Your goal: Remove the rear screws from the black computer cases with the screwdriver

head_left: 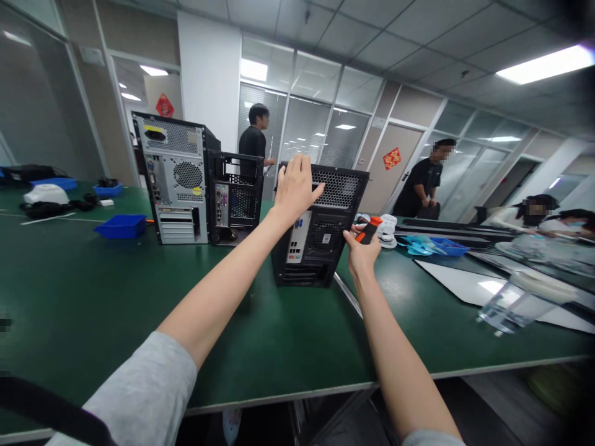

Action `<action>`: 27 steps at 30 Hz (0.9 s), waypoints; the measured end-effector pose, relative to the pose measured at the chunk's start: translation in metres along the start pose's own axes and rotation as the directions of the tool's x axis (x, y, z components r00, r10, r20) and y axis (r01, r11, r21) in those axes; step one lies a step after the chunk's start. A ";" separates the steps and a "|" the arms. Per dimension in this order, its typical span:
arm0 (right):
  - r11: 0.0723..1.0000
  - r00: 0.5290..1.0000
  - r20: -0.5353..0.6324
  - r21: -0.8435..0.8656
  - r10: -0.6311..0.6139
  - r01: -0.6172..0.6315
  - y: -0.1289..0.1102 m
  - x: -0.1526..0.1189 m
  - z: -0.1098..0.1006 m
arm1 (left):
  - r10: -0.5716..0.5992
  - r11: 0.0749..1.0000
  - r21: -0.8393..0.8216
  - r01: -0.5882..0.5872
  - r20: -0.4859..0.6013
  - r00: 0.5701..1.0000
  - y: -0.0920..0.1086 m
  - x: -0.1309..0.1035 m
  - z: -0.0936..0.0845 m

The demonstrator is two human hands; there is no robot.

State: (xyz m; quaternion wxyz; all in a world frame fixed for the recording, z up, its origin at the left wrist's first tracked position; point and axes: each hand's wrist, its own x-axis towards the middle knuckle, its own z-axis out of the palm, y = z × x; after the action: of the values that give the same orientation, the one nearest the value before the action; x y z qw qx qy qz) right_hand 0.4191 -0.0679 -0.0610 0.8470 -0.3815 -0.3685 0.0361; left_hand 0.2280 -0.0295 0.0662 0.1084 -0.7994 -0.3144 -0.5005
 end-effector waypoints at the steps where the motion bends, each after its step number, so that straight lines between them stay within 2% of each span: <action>1: 1.000 1.000 -0.002 0.001 -0.002 0.002 0.001 0.000 0.000 | -0.009 1.000 0.012 0.009 0.006 1.000 0.002 -0.001 0.000; 4: 1.000 1.000 -0.010 0.006 -0.004 0.004 0.003 0.000 0.001 | 0.007 1.000 -0.012 -0.007 -0.003 1.000 0.006 -0.003 0.003; 9: 1.000 1.000 -0.029 0.026 -0.004 0.004 0.006 -0.002 0.003 | 0.182 0.959 -0.220 -0.178 -0.003 0.983 0.010 -0.003 0.017; 11: 0.999 0.999 -0.036 0.033 -0.006 0.007 0.008 -0.002 0.003 | 0.223 0.941 -0.265 -0.210 0.018 0.975 0.015 -0.001 0.024; 19: 0.998 0.997 -0.083 0.063 0.004 0.002 0.010 -0.004 0.006 | 0.098 0.961 -0.259 -0.091 0.015 0.995 0.047 -0.002 0.047; 27: 0.998 0.991 -0.130 0.059 -0.020 0.027 0.003 -0.008 0.013 | 0.007 0.983 -0.186 -0.008 -0.006 1.000 0.059 0.000 0.055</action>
State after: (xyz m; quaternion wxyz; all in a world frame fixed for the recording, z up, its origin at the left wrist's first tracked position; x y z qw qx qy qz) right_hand 0.4058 -0.0605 -0.0625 0.8805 -0.3530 -0.3160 0.0123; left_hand 0.3043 -0.0479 0.0486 0.0360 -0.8058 -0.2628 -0.5295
